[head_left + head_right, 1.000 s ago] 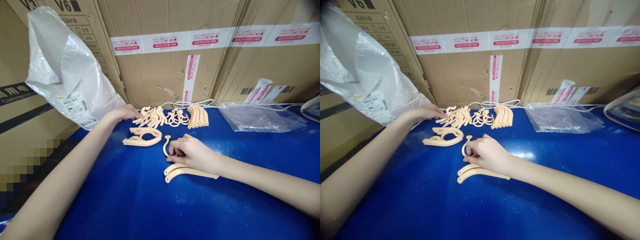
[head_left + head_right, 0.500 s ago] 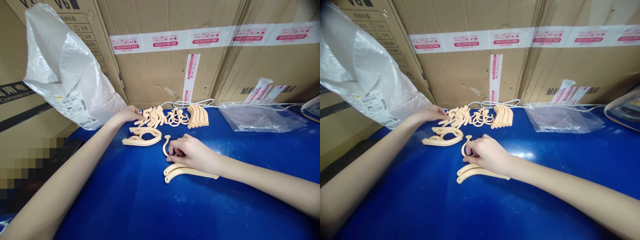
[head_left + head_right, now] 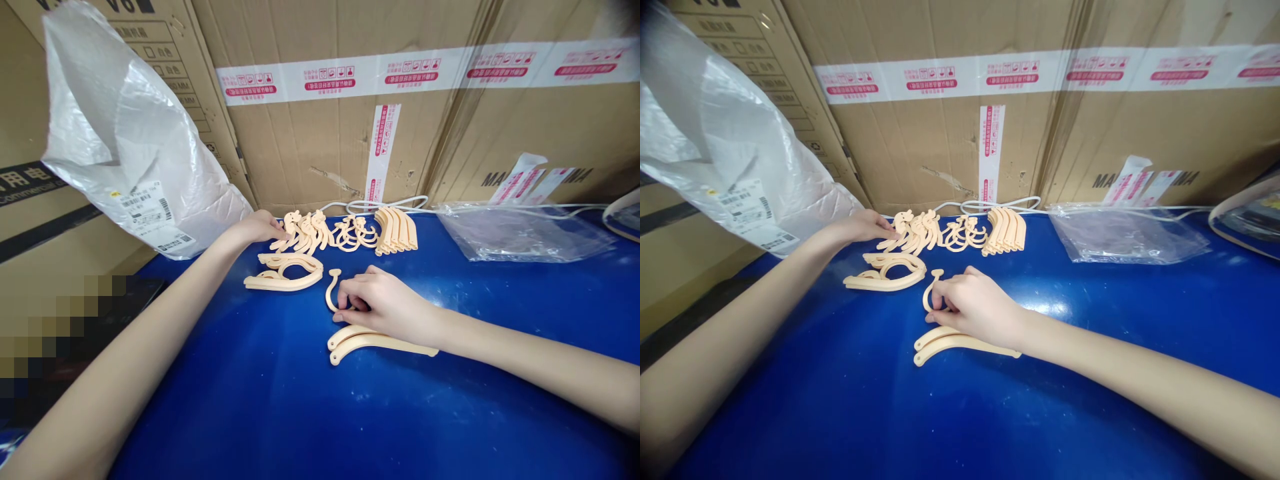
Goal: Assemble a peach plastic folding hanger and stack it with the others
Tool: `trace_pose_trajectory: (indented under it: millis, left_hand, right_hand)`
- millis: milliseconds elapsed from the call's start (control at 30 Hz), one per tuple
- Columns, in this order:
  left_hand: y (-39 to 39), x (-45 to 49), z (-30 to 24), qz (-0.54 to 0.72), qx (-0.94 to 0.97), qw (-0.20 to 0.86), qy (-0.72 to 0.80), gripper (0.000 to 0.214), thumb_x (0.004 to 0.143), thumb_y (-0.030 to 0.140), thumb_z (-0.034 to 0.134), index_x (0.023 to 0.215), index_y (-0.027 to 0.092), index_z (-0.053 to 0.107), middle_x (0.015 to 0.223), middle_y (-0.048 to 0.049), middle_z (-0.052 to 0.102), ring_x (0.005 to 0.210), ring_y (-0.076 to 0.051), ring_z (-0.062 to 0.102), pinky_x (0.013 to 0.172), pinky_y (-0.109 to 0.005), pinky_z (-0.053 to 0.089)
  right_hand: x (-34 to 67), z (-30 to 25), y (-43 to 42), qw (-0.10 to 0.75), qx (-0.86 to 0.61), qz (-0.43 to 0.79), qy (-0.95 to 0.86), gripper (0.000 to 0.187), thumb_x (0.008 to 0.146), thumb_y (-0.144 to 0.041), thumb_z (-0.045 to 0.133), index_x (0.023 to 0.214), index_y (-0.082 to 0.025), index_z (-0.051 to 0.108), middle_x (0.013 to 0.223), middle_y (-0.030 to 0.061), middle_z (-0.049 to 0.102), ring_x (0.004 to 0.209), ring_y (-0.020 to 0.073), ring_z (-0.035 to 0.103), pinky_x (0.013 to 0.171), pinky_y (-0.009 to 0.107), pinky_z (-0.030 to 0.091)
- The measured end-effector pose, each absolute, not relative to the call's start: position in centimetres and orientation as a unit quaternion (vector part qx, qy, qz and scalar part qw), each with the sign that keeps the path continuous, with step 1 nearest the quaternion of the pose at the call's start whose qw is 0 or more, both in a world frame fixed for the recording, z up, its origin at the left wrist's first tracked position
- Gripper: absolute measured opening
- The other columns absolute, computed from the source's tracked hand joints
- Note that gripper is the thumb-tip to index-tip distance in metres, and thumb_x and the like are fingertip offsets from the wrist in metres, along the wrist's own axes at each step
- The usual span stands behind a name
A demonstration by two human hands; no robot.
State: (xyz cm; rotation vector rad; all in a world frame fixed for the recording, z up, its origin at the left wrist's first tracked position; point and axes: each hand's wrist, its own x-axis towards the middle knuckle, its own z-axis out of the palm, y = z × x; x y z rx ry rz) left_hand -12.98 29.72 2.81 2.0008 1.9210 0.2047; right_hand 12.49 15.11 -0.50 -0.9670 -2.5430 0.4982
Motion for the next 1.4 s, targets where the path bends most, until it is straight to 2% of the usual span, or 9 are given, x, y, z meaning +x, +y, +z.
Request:
trace_pose_trajectory:
  millis: [300,500,667,767,867,967,1100,1200,1400]
  left_hand:
    - [28.7,-12.2,4.0,0.084,0.698,0.197,0.683,0.033,0.053,0.046,0.075,0.065,0.016,0.068,0.067,-0.0044,0.067,0.073,-0.023,0.061,0.062,-0.028,0.043]
    - [26.3,-10.8,6.5,0.141,0.722,0.221,0.640,0.030,0.069,0.043,0.066,0.081,0.016,0.066,0.077,-0.0027,0.067,0.073,-0.017,0.060,0.063,-0.025,0.042]
    - [21.5,-7.8,6.7,0.169,0.770,0.271,0.553,0.021,0.077,0.038,0.062,0.085,0.019,0.062,0.076,0.0004,0.063,0.071,-0.015,0.058,0.061,-0.024,0.040]
    - [17.7,-6.2,5.5,0.140,0.797,0.332,0.484,0.016,0.081,0.035,0.059,0.074,0.020,0.058,0.071,0.0010,0.060,0.069,-0.015,0.057,0.062,-0.025,0.041]
    - [14.9,-5.5,4.1,0.154,0.809,0.349,0.448,0.015,0.086,0.034,0.055,0.078,0.022,0.058,0.076,0.0007,0.062,0.072,-0.015,0.057,0.063,-0.026,0.042]
    - [13.8,-5.3,3.0,0.157,0.821,0.339,0.431,0.015,0.090,0.033,0.052,0.085,0.021,0.059,0.081,0.0011,0.062,0.073,-0.015,0.056,0.064,-0.026,0.040]
    - [13.8,-4.9,2.0,0.176,0.834,0.321,0.414,0.013,0.093,0.028,0.053,0.089,0.019,0.061,0.086,0.0022,0.063,0.073,-0.012,0.054,0.067,-0.025,0.038]
    - [13.8,-4.6,1.3,0.207,0.837,0.299,0.409,0.014,0.093,0.027,0.054,0.087,0.018,0.062,0.083,0.0020,0.063,0.075,-0.013,0.056,0.070,-0.026,0.039]
    - [13.5,-4.9,0.0,0.259,0.851,0.248,0.385,0.013,0.095,0.024,0.051,0.095,0.019,0.063,0.091,0.0013,0.064,0.086,-0.014,0.058,0.078,-0.028,0.041]
  right_hand:
    - [12.5,-0.6,15.1,0.185,-0.349,0.164,-0.904,0.021,0.084,-0.036,0.068,0.077,-0.018,0.061,0.061,-0.0055,0.056,0.059,0.0107,0.049,0.069,0.028,0.027]
    - [12.7,0.3,15.2,0.191,-0.352,0.141,-0.905,0.025,0.086,-0.043,0.064,0.077,-0.019,0.065,0.062,-0.0049,0.058,0.061,0.0112,0.051,0.072,0.030,0.028]
    - [15.2,2.2,15.9,0.246,-0.419,0.103,-0.868,0.029,0.091,-0.044,0.055,0.081,-0.019,0.064,0.064,-0.0019,0.062,0.058,0.0122,0.052,0.069,0.031,0.034]
    - [17.3,2.4,15.8,0.298,-0.479,0.112,-0.818,0.033,0.088,-0.046,0.058,0.106,-0.019,0.061,0.076,0.0013,0.065,0.065,0.0155,0.054,0.064,0.031,0.039]
    - [18.5,1.9,14.8,0.329,-0.438,0.195,-0.814,0.068,0.077,-0.049,0.070,0.135,-0.021,0.047,0.101,0.0056,0.067,0.083,0.0192,0.059,0.076,0.035,0.047]
    - [18.5,1.3,13.7,0.338,-0.433,0.277,-0.788,0.050,0.082,-0.049,0.065,0.124,-0.022,0.059,0.109,0.0066,0.068,0.092,0.0217,0.062,0.081,0.037,0.050]
    - [18.1,0.7,13.3,0.343,-0.441,0.305,-0.771,0.029,0.087,-0.046,0.060,0.100,-0.022,0.070,0.101,0.0039,0.072,0.094,0.0217,0.065,0.082,0.034,0.050]
    - [18.2,0.4,13.6,0.339,-0.455,0.306,-0.765,0.027,0.085,-0.046,0.061,0.093,-0.022,0.071,0.095,0.0033,0.073,0.089,0.0218,0.066,0.079,0.034,0.050]
    - [19.1,-0.3,14.0,0.326,-0.478,0.310,-0.754,0.029,0.086,-0.046,0.061,0.095,-0.022,0.072,0.098,0.0030,0.074,0.092,0.0224,0.066,0.081,0.035,0.049]
